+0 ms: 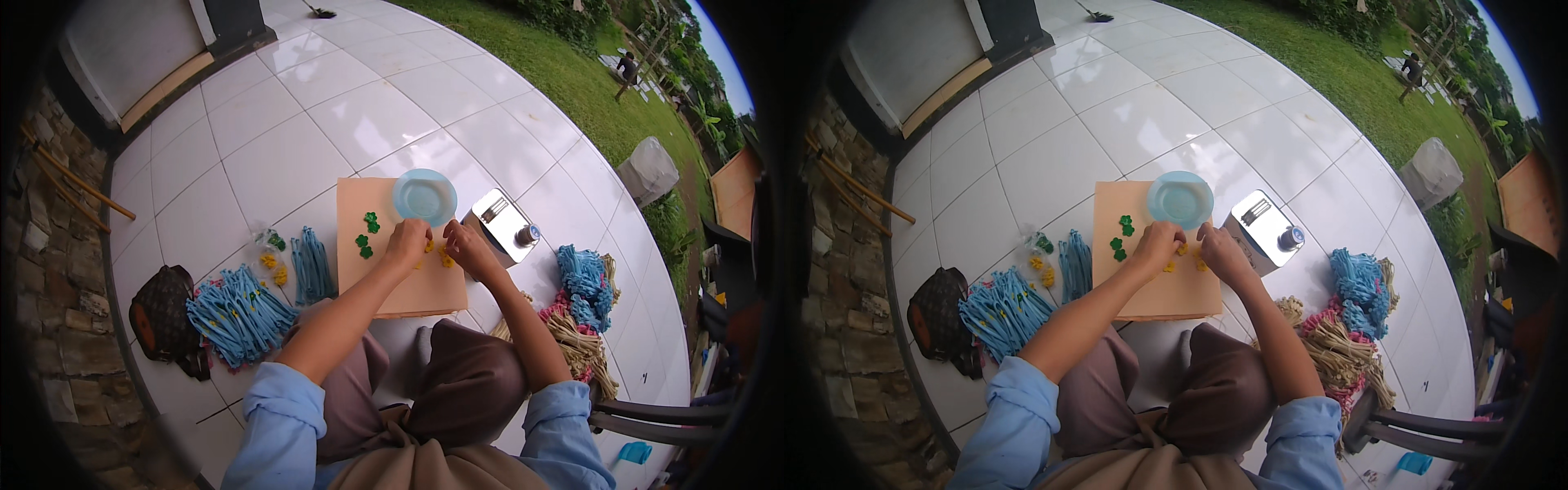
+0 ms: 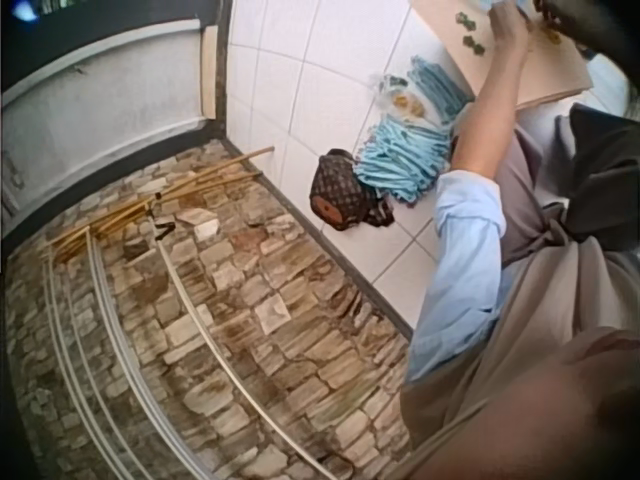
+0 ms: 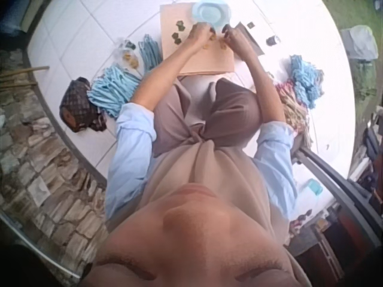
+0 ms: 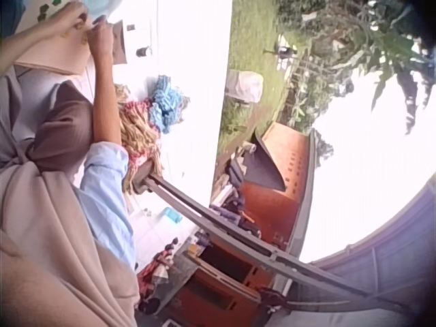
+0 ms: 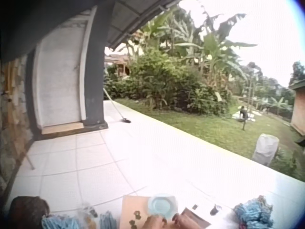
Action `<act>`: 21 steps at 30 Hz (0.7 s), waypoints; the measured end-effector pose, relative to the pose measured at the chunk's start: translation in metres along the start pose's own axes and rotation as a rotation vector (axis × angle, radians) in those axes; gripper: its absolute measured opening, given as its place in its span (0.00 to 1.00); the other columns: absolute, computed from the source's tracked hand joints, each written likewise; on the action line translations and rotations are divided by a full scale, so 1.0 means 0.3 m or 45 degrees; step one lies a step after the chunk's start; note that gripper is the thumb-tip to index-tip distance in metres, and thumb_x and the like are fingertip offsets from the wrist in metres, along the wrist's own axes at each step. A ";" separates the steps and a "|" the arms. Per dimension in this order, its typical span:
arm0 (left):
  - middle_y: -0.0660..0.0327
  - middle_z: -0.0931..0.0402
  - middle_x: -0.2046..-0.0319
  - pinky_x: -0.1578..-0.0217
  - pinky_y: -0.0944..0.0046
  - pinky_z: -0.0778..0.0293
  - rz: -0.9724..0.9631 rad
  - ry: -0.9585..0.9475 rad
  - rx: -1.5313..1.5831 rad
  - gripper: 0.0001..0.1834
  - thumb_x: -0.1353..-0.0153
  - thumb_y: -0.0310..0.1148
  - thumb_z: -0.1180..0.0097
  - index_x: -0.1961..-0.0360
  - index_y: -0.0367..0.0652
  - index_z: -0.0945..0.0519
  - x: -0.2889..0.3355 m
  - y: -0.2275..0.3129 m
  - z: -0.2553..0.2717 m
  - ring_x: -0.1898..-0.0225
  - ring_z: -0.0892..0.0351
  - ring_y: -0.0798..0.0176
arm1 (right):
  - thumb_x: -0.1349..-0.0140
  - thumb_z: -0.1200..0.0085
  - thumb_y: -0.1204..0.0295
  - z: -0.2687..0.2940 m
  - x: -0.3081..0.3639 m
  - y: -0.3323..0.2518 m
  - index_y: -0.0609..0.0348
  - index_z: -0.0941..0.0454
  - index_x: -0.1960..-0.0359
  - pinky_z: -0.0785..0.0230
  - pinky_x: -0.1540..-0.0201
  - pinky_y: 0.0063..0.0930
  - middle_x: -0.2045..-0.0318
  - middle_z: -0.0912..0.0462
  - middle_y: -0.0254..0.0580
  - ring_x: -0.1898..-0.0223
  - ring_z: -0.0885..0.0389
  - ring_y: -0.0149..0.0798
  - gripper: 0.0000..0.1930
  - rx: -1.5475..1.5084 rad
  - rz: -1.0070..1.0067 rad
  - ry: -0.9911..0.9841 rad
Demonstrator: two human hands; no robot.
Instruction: The person applies small flower-shaped decorations to blue sandal straps by hand, pressing them onto adhesive and grouping them together.
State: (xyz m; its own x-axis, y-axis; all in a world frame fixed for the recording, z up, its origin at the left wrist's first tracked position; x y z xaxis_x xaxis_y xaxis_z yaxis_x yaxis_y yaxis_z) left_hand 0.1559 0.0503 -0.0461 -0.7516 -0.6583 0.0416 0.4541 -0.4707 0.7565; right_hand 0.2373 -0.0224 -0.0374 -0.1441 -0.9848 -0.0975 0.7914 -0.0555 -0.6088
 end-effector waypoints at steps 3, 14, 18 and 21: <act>0.52 0.22 0.74 0.66 0.56 0.27 -0.145 0.185 -0.291 0.04 0.52 0.21 0.47 0.74 0.35 0.22 0.017 0.041 0.014 0.69 0.22 0.49 | 0.56 0.48 0.84 -0.001 0.003 -0.006 0.61 0.37 0.66 0.34 0.64 0.33 0.74 0.28 0.46 0.67 0.28 0.45 0.15 0.100 0.064 0.089; 0.48 0.23 0.75 0.68 0.56 0.26 -0.137 0.165 -0.192 0.05 0.48 0.24 0.52 0.72 0.36 0.24 0.034 0.058 0.086 0.71 0.22 0.49 | 0.55 0.43 0.81 0.083 -0.009 -0.014 0.62 0.40 0.66 0.31 0.68 0.28 0.77 0.24 0.45 0.73 0.22 0.40 0.18 -0.377 -0.225 0.034; 0.53 0.21 0.74 0.69 0.67 0.24 0.036 0.064 0.337 0.08 0.45 0.29 0.48 0.67 0.36 0.22 0.002 0.020 0.084 0.73 0.19 0.63 | 0.55 0.43 0.80 0.105 -0.029 0.005 0.61 0.39 0.65 0.31 0.66 0.24 0.76 0.23 0.39 0.72 0.22 0.32 0.18 -0.651 -0.266 0.147; 0.58 0.20 0.75 0.70 0.72 0.24 -0.009 -0.042 0.658 0.10 0.45 0.31 0.44 0.64 0.36 0.22 -0.003 0.024 0.085 0.72 0.20 0.69 | 0.53 0.44 0.80 0.077 -0.056 0.011 0.61 0.39 0.63 0.30 0.67 0.22 0.76 0.23 0.39 0.73 0.22 0.32 0.17 -0.798 -0.216 0.196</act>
State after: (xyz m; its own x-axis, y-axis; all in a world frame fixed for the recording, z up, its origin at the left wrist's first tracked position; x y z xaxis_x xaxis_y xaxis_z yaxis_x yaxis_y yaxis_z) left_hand 0.1476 0.0624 -0.0241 -0.7722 -0.6334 0.0496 0.1596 -0.1179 0.9801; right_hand 0.2559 -0.0100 -0.0197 -0.3563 -0.9334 -0.0432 0.2618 -0.0553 -0.9635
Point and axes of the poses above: each hand's wrist, its own x-axis away from the middle knuckle, its own z-axis out of the back of the hand, y = z × x, the point moved 9 cm from there along -x, towards the middle knuckle
